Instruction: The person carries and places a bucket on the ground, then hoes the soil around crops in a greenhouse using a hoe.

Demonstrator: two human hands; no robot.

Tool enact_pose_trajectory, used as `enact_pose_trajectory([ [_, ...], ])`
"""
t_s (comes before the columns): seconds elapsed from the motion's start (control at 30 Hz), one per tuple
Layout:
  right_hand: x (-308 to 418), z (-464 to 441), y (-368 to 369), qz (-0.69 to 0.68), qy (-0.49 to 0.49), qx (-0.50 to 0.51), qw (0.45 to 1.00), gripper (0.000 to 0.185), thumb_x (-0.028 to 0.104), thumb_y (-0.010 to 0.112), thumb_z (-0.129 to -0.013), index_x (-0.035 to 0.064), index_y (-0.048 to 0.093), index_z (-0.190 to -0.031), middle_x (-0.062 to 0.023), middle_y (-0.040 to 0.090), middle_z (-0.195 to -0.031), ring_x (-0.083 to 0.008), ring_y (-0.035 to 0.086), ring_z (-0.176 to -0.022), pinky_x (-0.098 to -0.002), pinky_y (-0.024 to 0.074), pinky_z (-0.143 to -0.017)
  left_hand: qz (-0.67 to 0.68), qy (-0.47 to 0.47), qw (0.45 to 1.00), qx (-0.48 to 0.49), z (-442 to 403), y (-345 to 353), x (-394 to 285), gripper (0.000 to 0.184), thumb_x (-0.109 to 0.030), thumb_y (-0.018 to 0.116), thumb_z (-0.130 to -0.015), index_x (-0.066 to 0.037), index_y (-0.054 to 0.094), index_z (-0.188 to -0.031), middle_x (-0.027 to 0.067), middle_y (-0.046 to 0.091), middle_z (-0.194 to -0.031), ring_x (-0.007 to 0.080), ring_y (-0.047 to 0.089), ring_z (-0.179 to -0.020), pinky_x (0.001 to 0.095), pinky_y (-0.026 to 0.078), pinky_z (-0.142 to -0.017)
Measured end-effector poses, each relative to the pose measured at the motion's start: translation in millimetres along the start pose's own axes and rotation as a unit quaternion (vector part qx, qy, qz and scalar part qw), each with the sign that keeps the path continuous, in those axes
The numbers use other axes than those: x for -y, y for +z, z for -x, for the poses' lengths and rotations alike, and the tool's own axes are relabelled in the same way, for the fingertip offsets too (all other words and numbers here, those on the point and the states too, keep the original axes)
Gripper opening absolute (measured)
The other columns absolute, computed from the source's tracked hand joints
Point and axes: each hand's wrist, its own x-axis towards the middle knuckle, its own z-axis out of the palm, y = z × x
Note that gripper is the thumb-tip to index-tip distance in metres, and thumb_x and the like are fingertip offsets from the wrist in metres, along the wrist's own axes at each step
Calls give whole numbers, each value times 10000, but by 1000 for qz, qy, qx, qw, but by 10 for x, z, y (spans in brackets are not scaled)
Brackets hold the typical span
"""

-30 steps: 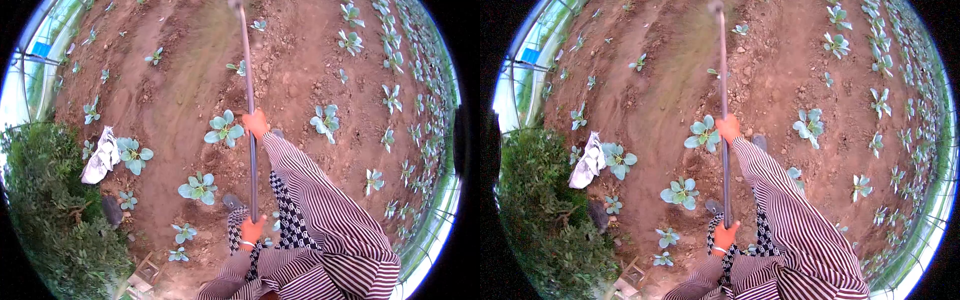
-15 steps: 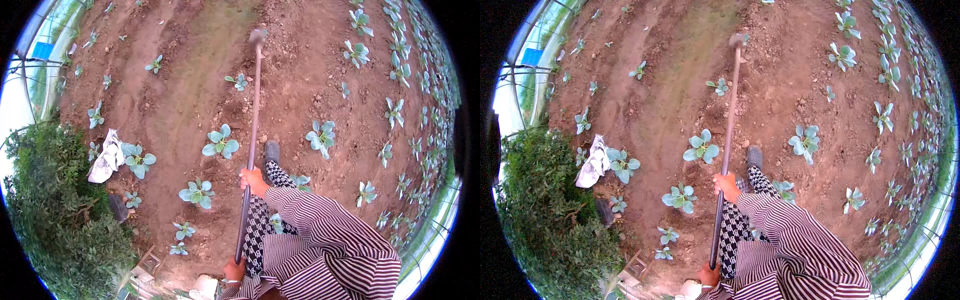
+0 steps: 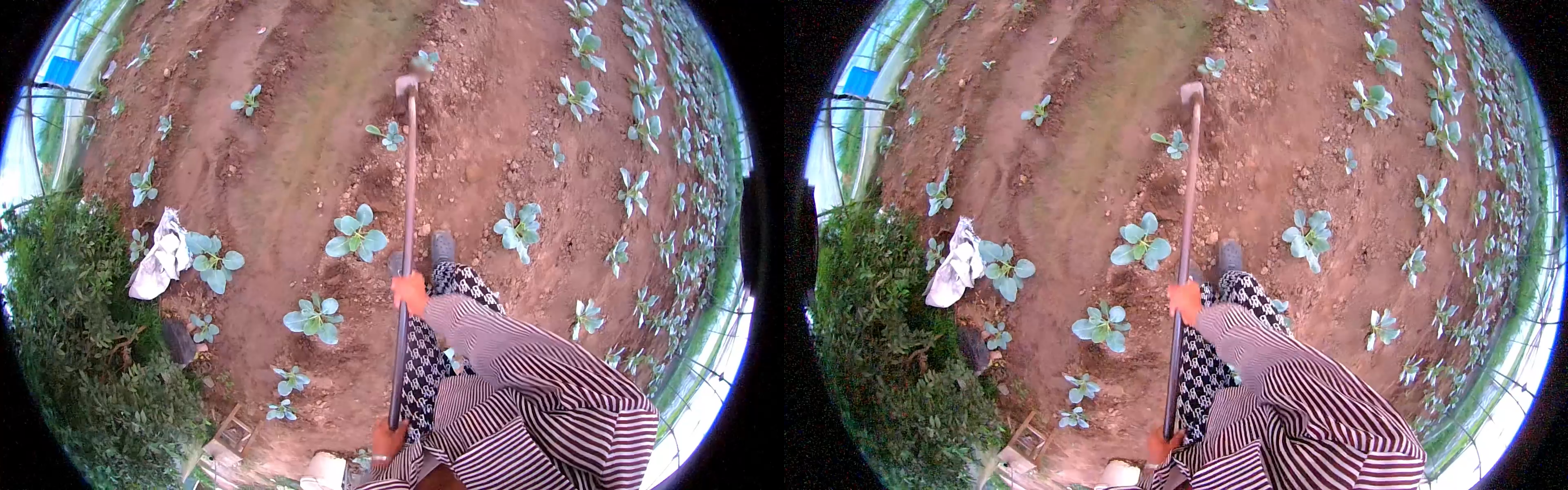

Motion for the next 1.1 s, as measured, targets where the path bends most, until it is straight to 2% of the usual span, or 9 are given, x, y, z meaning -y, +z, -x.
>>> enact_pose_trajectory([
  [0.1, -42, 395, 83, -96, 240, -6, 966, 153, 50, 572, -707, 67, 458, -606, -3, 345, -437, -131, 341, -339, -318, 322, -357, -82, -60, 991, -85, 348, 138, 485, 283, -333, 626, -708, -83, 556, -821, 198, 589, -652, 399, 587, -636, 485, 470, -591],
  [0.23, 444, 494, 203, -136, 286, 13, 948, 256, 45, 562, -728, 120, 355, -597, 22, 300, -453, -119, 325, -353, -309, 312, -392, -188, -110, 964, -153, 226, -1, 400, 257, -353, 622, -702, -116, 532, -743, 168, 574, -567, 377, 581, -540, 482, 466, -510],
  [0.4, 1628, -24, 148, -187, 129, 107, 968, 231, 34, 549, -744, 114, 373, -617, 18, 318, -439, -117, 342, -335, -309, 316, -351, -175, -39, 946, -269, -601, 25, -490, 252, -339, 642, -691, -112, 555, -755, 157, 585, -601, 364, 584, -549, 469, 459, -515],
  [0.6, 4018, -993, -97, 84, -146, 7, 986, 73, 60, 533, -752, 23, 473, -732, -37, 465, -475, -146, 449, -335, -299, 390, -311, -10, 76, 985, -157, -1712, 368, -2794, 388, -377, 646, -736, -34, 591, -910, 169, 609, -691, 305, 606, -627, 392, 466, -572],
  [0.7, 4669, -1602, -332, 113, -175, -25, 978, 113, 52, 536, -754, 29, 438, -704, -42, 427, -477, -143, 417, -335, -298, 363, -287, 125, 76, 985, -94, -1745, 423, -3956, 355, -342, 673, -727, -11, 585, -818, 147, 588, -648, 243, 582, -590, 368, 447, -566],
  [0.8, 4160, -2296, -1029, 279, -27, -47, 959, 111, 63, 535, -769, 28, 449, -706, -49, 449, -498, -150, 438, -343, -308, 367, -285, -9, 11, 1000, -15, -1537, 731, -4057, 490, -476, 652, -701, -8, 590, -828, 174, 606, -688, 326, 603, -651, 400, 463, -603],
  [0.87, 4058, -1935, -1041, 203, 44, -130, 970, 121, 70, 548, -747, -5, 512, -660, -50, 444, -433, -182, 460, -323, -332, 385, -303, 16, -13, 1000, -15, -1145, 710, -4105, 540, -531, 627, -693, -13, 588, -840, 203, 608, -710, 370, 601, -685, 428, 467, -624],
  [0.93, 3910, -1584, -1065, -34, 29, -36, 998, 166, 70, 556, -750, 20, 486, -609, -62, 461, -453, -187, 465, -328, -336, 368, -286, 0, -99, 995, -19, -708, 355, -4357, 519, -521, 616, -707, -22, 588, -849, 221, 606, -727, 380, 599, -700, 442, 465, -620],
  [1.1, 3795, -1035, -1006, -101, 255, -9, 962, 204, 0, 546, -700, 101, 389, -618, 31, 290, -456, -106, 302, -344, -309, 313, -364, -135, -100, 972, -161, -256, 418, -3845, 348, -384, 655, -702, -63, 552, -789, 172, 579, -596, 370, 578, -552, 469, 452, -511],
])
